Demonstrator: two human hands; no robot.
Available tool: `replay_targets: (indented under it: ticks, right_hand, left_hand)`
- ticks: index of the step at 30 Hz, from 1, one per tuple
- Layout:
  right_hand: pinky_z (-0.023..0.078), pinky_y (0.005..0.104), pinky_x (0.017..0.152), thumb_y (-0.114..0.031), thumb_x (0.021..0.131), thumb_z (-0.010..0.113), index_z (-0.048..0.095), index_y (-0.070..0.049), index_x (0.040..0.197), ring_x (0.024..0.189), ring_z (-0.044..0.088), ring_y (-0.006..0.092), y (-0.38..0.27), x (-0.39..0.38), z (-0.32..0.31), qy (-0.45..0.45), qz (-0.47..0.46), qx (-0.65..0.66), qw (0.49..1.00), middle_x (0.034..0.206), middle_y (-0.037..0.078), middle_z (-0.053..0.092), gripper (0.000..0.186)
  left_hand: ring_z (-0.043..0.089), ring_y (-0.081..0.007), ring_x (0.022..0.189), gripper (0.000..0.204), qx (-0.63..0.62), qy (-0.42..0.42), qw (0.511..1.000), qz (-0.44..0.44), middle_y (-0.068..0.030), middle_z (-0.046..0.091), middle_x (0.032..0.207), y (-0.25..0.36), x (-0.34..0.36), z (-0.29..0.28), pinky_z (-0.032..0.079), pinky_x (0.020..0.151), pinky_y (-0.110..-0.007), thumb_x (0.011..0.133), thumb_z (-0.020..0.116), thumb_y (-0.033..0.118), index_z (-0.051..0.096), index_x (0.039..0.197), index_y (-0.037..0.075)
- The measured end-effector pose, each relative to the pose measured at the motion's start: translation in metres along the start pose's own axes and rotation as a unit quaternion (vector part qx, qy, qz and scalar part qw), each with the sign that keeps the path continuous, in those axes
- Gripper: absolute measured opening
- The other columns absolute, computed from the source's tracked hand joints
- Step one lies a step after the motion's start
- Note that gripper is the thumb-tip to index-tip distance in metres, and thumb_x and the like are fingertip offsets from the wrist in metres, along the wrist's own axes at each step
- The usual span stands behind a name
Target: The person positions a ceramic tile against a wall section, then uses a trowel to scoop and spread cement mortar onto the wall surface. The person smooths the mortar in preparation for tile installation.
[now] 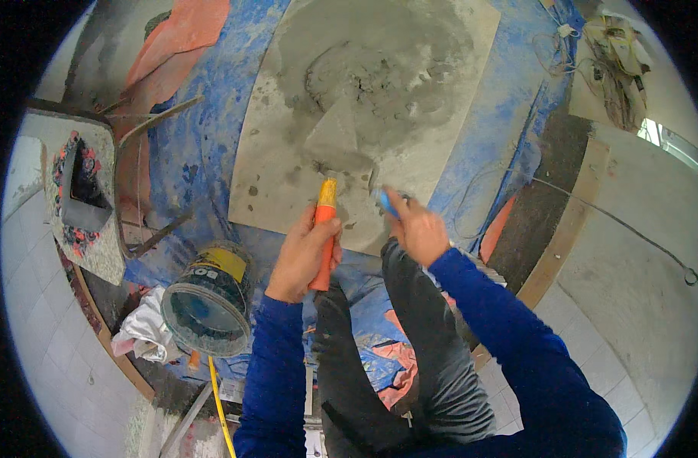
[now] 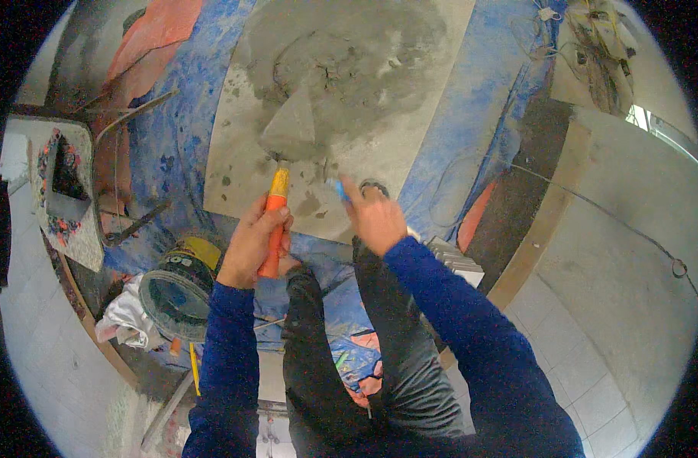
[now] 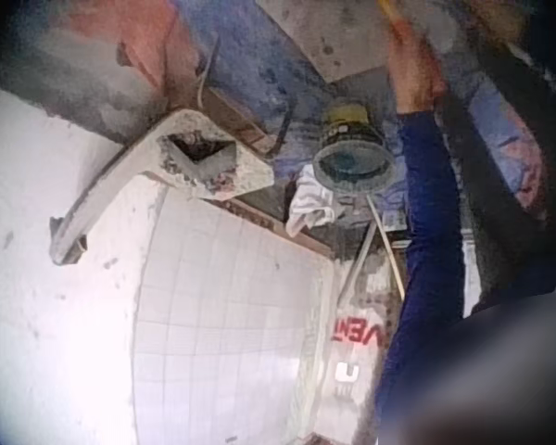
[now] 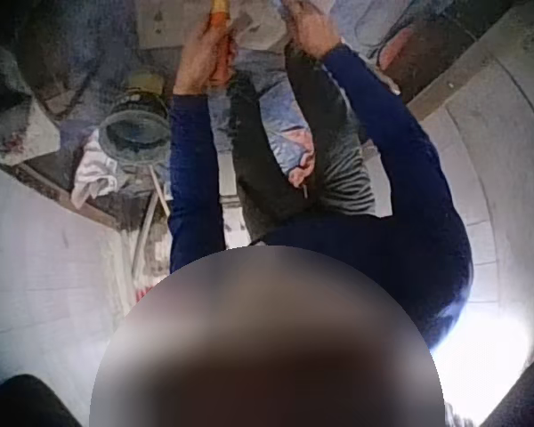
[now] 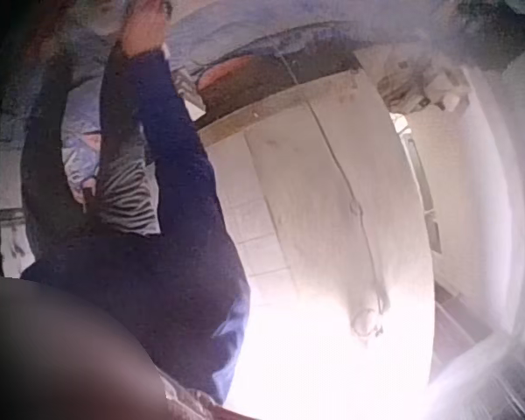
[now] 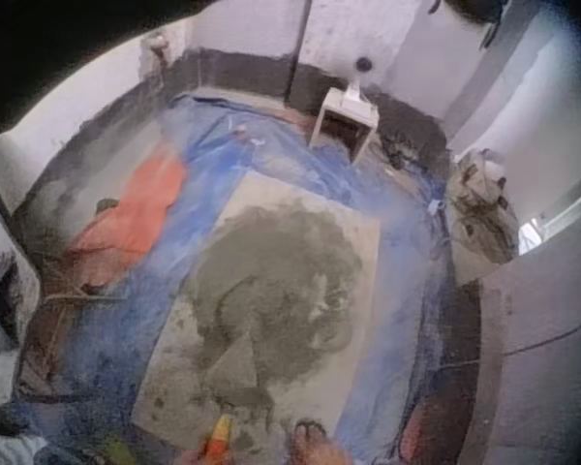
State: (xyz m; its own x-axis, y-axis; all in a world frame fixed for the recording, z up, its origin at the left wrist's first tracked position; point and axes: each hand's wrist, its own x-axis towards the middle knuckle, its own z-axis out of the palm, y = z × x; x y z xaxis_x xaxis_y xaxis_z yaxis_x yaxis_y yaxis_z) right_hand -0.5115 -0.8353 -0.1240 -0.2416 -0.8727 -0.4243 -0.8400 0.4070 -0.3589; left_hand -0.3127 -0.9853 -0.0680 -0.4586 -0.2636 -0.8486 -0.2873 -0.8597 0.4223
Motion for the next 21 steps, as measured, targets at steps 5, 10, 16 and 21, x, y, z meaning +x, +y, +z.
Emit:
replay_targets:
  ticks: [5,10,16,21]
  right_hand:
    - [0.055,0.0472,0.057,-0.029,0.099,0.066,0.055,-0.006,0.141,0.062,0.067,0.0317,0.045,0.101,0.016,0.053,0.049,0.136,0.988,0.081,0.016,0.065,0.050]
    - [0.049,0.0357,0.046,-0.034,0.101,0.067,0.057,-0.001,0.135,0.051,0.059,0.0177,0.037,0.094,-0.024,-0.120,0.247,0.559,0.782,0.077,0.006,0.058,0.049]
    - [0.043,0.0308,0.040,-0.032,0.101,0.068,0.059,0.001,0.124,0.045,0.055,0.0141,0.015,0.088,-0.064,-0.136,0.239,0.639,0.719,0.078,0.005,0.058,0.041]
    - [0.041,0.0314,0.039,-0.032,0.102,0.066,0.061,0.000,0.119,0.043,0.053,0.0140,0.021,0.082,-0.062,-0.118,0.242,0.638,0.722,0.075,0.004,0.057,0.037]
  left_hand:
    - [0.058,-0.0110,0.062,0.037,0.123,0.082,0.989,0.021,-0.0034,0.060,0.089,-0.018,-0.004,-0.002,0.046,0.054,-0.027,0.100,0.062,0.020,0.051,0.132,0.004]
    - [0.069,-0.0447,0.095,0.054,0.414,0.166,0.874,0.190,-0.0264,0.069,0.110,-0.035,0.005,-0.025,0.054,0.084,-0.048,0.097,0.064,0.021,0.047,0.146,0.005]
    - [0.066,-0.0497,0.103,0.059,0.529,0.098,0.827,0.166,-0.0306,0.069,0.111,-0.040,0.048,-0.036,0.053,0.086,-0.052,0.097,0.067,0.022,0.044,0.151,0.013]
    - [0.066,-0.0502,0.101,0.058,0.522,0.108,0.834,0.140,-0.0313,0.069,0.110,-0.048,0.111,-0.044,0.052,0.086,-0.054,0.098,0.065,0.031,0.045,0.150,0.013]
